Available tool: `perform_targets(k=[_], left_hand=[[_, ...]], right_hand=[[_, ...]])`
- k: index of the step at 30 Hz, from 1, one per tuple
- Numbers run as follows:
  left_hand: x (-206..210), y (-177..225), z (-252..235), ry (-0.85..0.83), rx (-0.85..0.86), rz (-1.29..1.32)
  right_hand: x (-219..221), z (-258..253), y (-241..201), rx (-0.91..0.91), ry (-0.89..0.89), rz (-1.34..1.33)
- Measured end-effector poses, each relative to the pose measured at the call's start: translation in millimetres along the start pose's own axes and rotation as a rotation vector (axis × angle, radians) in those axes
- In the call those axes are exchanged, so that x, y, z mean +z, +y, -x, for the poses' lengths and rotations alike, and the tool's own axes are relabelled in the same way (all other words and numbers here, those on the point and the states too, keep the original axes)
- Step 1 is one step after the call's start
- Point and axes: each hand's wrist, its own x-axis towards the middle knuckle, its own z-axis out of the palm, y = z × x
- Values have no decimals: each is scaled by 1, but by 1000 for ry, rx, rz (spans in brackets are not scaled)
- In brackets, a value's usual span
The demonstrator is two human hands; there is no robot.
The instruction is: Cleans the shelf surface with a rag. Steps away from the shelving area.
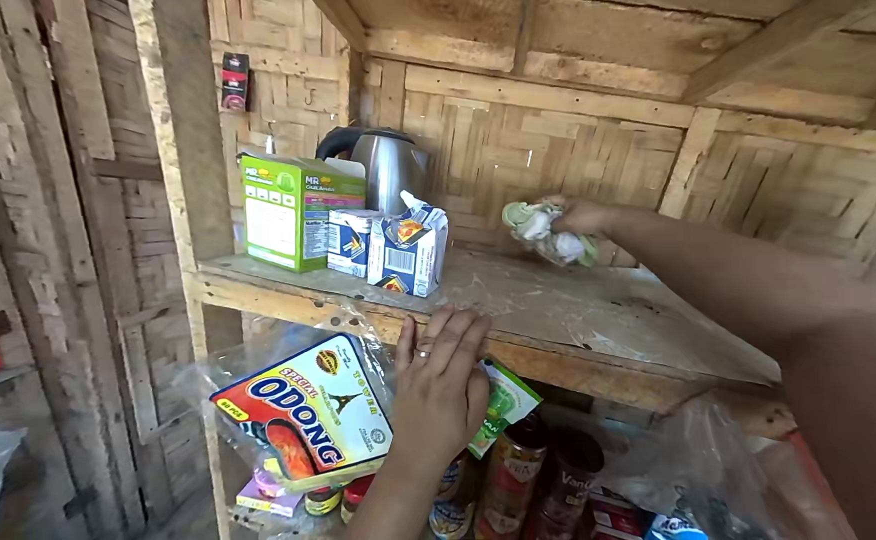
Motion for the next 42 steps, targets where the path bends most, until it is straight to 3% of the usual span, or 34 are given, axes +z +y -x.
perform_targets(k=[7, 12, 17, 20, 23, 26, 29, 32, 37, 42], left_hand=[[3, 1, 2, 4, -4, 23], [3, 0, 2, 0, 1, 26], [3, -2, 2, -2, 20, 25], [4, -4, 1, -10, 36, 31], [3, -5, 2, -13, 37, 16], [3, -5, 1, -7, 41, 13], [4, -4, 1, -5, 33, 13], [3, -4, 0, -10, 33, -3], [2, -4, 1, -18, 24, -3], [0, -2, 0, -21, 18, 14]], right_hand=[[66, -55, 10, 155, -91, 483], [89, -74, -40, 195, -186, 637], [117, -98, -71, -54, -197, 645], [121, -81, -107, -59, -258, 739], [105, -82, -97, -88, -310, 577], [67, -83, -78, 0, -361, 485], [44, -77, -65, 49, -208, 317], [58, -70, -76, 45, -99, 300], [98, -68, -83, -184, -307, 402], [81, -27, -87, -253, -391, 224]])
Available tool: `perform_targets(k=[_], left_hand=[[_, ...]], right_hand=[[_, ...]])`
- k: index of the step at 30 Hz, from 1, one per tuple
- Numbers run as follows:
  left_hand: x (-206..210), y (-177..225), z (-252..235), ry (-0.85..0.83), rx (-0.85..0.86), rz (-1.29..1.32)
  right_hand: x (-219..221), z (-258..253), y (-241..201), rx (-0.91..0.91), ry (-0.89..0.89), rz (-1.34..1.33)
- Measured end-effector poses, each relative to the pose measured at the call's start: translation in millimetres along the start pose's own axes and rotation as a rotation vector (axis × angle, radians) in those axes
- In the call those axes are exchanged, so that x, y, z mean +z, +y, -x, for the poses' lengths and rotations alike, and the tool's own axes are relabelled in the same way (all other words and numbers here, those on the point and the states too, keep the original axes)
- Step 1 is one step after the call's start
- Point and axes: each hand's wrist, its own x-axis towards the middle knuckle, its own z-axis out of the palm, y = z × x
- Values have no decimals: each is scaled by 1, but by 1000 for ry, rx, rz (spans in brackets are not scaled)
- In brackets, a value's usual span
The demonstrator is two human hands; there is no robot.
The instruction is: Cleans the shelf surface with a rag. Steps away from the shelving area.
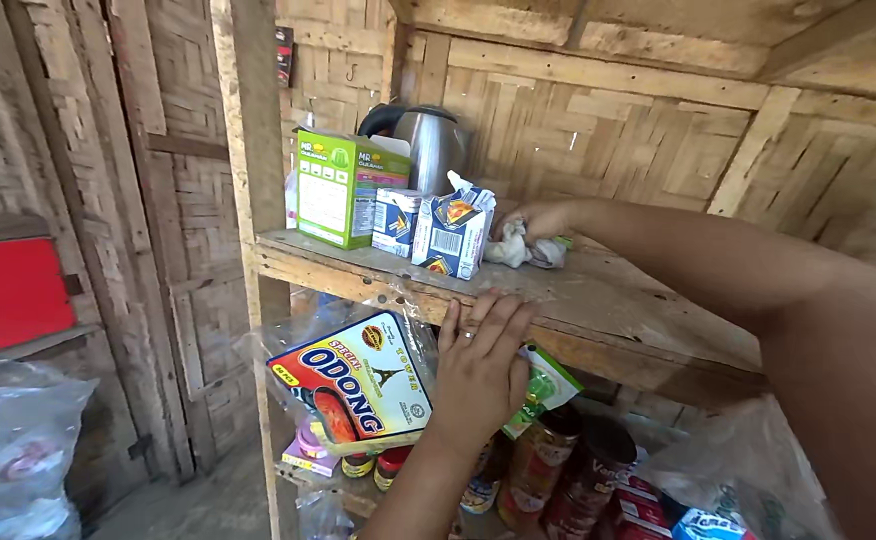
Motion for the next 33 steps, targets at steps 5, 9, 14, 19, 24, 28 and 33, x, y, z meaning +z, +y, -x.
perform_targets(k=[5, 9, 14, 19, 24, 28, 33], left_hand=[[-3, 3, 0, -10, -24, 23], [-4, 4, -1, -22, -35, 15], [-5, 3, -2, -33, -35, 7], [-5, 2, -1, -38, -33, 7], [-4, 2, -1, -31, -29, 11], [-5, 2, -2, -38, -29, -3], [-3, 2, -2, -24, -33, 0]], right_hand=[[-26, 46, 6, 4, -230, 101], [-40, 51, 11, 73, 100, -36], [0, 14, 3, 63, 72, -74], [7, 53, 5, -171, -8, -8], [-11, 94, 27, -362, -181, 162], [-41, 120, 37, -130, -130, 168], [-62, 126, 78, 167, 290, -73]])
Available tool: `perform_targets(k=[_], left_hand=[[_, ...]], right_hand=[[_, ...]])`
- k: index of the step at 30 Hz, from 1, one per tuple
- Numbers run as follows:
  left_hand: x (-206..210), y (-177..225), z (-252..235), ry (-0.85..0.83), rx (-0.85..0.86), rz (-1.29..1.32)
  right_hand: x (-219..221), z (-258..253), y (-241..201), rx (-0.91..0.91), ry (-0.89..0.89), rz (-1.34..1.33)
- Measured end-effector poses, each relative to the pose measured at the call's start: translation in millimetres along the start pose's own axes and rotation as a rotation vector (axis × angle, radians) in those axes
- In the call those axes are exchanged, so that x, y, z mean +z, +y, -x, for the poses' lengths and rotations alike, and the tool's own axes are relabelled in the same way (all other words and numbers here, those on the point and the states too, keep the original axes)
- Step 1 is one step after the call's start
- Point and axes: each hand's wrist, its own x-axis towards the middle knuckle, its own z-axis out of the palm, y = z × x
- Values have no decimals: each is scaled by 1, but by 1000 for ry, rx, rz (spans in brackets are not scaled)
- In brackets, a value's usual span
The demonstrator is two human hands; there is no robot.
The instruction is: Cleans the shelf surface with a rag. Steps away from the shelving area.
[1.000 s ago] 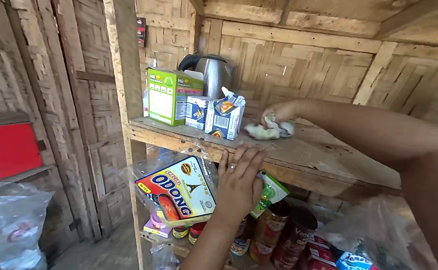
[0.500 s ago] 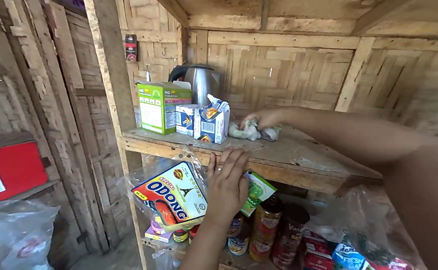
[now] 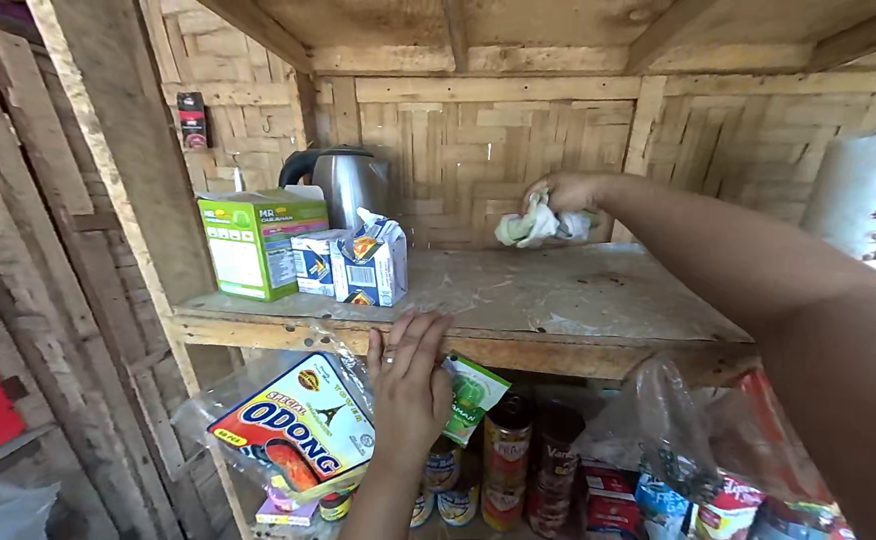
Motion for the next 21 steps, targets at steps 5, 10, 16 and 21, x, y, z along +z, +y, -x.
perform_targets(k=[5, 10, 16, 21], left_hand=[[2, -3, 1, 15, 11, 17], [3, -2, 2, 8, 4, 28], [0, -1, 1, -18, 11, 32], [-4, -1, 0, -47, -1, 25]], right_hand=[[52, -16, 24, 124, -149, 196], [57, 3, 5, -71, -270, 75], [30, 31, 4, -319, -351, 125], [-17, 52, 4, -58, 104, -65]])
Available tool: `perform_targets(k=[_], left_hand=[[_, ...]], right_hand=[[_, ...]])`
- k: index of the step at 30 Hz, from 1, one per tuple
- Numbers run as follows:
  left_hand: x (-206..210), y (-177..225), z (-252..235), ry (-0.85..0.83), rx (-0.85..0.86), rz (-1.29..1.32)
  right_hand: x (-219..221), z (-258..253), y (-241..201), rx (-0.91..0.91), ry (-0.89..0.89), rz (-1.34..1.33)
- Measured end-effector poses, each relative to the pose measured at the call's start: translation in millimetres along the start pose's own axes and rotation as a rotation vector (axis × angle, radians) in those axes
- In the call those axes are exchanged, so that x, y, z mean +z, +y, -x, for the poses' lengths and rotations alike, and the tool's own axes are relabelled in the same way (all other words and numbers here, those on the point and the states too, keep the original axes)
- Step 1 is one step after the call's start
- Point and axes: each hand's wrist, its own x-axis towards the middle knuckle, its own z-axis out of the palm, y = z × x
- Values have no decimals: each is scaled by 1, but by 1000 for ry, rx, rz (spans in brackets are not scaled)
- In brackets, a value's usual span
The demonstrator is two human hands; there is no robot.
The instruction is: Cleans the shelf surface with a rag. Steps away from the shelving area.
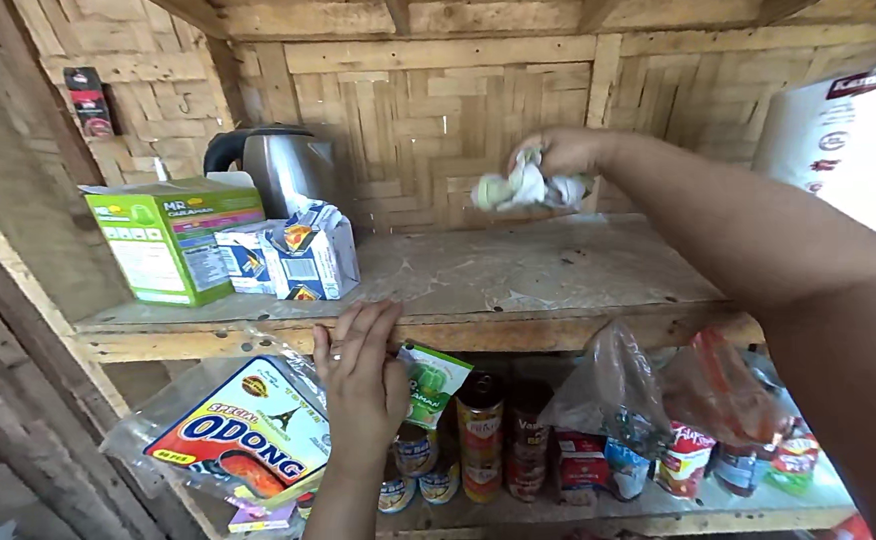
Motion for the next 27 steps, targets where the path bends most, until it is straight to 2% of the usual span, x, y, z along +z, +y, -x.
perform_targets(k=[2, 4, 6, 9, 12, 15, 21, 25, 27], left_hand=[[-1, 1, -1, -7, -7, 0], [-1, 1, 0, -2, -4, 3], [0, 1, 0, 2, 1, -2], [2, 0, 0, 24, 4, -12], [4, -2, 0, 37, 14, -8], [5, -2, 0, 44, 19, 7], [4, 0, 0, 44, 9, 14], [4, 0, 0, 51, 17, 18], [3, 1, -1, 45, 14, 17]], right_hand=[[-11, 3, 15, 118, 137, 41], [-12, 7, 40, 237, 165, 200], [-5, 13, 64, 362, 66, 380], [13, 17, 85, 533, -202, 530], [30, 16, 90, 525, -312, 553], [34, 22, 71, 460, -329, 551], [50, 44, -3, 365, -296, 480], [57, 55, -46, 304, -248, 359], [53, 57, -54, 299, -194, 231]])
